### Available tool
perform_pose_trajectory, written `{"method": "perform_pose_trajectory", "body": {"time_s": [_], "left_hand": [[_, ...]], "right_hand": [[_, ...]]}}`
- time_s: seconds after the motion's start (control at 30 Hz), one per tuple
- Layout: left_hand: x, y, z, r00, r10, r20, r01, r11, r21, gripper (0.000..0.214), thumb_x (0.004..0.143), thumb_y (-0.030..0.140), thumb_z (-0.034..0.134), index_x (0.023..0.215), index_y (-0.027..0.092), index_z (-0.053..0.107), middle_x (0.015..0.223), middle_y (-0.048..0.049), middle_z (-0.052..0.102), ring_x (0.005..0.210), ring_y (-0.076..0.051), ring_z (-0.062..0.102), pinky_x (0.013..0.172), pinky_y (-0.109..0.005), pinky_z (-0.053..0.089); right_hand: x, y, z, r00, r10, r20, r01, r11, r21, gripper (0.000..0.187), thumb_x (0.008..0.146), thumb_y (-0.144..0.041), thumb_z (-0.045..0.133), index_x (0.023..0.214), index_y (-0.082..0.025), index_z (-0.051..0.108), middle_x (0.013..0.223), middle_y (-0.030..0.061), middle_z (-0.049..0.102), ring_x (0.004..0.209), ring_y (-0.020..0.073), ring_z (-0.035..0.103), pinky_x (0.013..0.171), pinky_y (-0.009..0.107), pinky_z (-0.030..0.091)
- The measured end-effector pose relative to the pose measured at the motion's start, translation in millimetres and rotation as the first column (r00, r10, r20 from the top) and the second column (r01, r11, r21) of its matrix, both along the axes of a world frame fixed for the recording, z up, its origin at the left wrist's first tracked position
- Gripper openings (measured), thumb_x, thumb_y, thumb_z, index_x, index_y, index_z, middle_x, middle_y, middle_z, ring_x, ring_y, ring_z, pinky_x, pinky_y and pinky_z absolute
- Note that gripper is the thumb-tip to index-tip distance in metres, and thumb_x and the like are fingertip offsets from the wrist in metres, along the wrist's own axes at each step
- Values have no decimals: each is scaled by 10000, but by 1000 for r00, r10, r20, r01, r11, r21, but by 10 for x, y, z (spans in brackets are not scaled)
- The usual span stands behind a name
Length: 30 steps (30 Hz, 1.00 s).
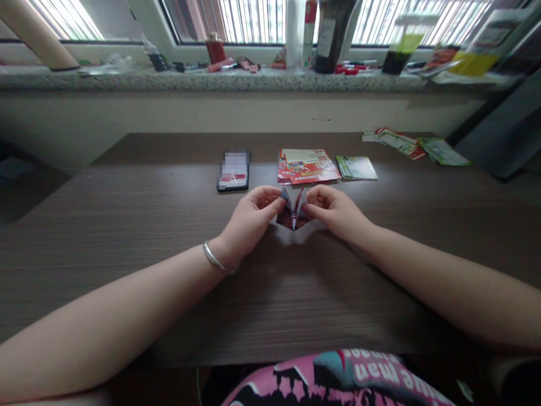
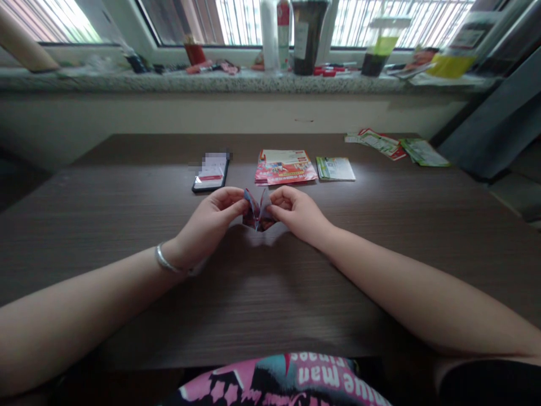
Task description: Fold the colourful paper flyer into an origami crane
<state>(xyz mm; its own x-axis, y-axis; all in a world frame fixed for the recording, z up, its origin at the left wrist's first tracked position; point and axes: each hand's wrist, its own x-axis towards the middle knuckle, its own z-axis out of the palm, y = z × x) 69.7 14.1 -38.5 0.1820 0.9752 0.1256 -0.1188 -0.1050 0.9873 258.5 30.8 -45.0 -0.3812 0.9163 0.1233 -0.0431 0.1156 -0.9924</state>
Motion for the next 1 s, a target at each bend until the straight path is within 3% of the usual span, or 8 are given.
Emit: {"method": "perform_pose_trajectory", "body": {"time_s": [0.1,0.27,0.5,0.63,0.8,1.0], "left_hand": [[97,78,49,999,49,-6,-50,999,-8,212,775,274,717,895,136,608,780,-15,657,662,-108,608,602,-230,517],[247,177,112,995,95,29,-96,995,24,182,776,253,698,876,137,600,756,-7,650,645,-99,604,591,-219,515],[256,145,-52,994,31,107,-31,1000,1,281,768,356,736,904,146,608,791,-11,663,663,-106,613,620,-235,526],[255,136,-128,996,57,72,-60,998,37,317,741,411,766,831,142,624,748,-8,668,662,-111,619,652,-243,530],[257,128,-114,997,73,-12,-72,994,84,324,737,440,764,781,157,612,727,-8,678,662,-131,644,642,-258,546],[247,106,-105,999,39,-31,-34,986,165,231,776,350,734,779,168,592,695,20,649,630,-101,630,614,-218,543]], "right_hand": [[-11,76,51,1000,-15,-10,14,1000,-24,291,691,-359,777,819,-211,561,719,-18,664,647,142,656,616,308,590],[-21,129,65,991,-123,-58,125,991,44,337,726,-424,745,917,-224,555,732,-32,645,641,123,625,628,297,575],[-27,95,-43,977,-167,-132,176,983,55,366,675,-488,774,819,-217,575,685,-40,622,586,108,580,578,273,543],[-24,68,-61,981,-155,-113,159,987,31,349,691,-483,768,803,-217,573,692,-33,636,586,122,613,577,291,562],[-19,44,-91,985,-144,-96,151,985,79,321,715,-470,746,805,-223,562,717,-34,638,615,125,628,623,302,575],[-3,-3,-102,978,-199,-61,207,966,158,244,766,-421,703,879,-241,584,766,-25,629,660,124,620,637,292,563]]}}
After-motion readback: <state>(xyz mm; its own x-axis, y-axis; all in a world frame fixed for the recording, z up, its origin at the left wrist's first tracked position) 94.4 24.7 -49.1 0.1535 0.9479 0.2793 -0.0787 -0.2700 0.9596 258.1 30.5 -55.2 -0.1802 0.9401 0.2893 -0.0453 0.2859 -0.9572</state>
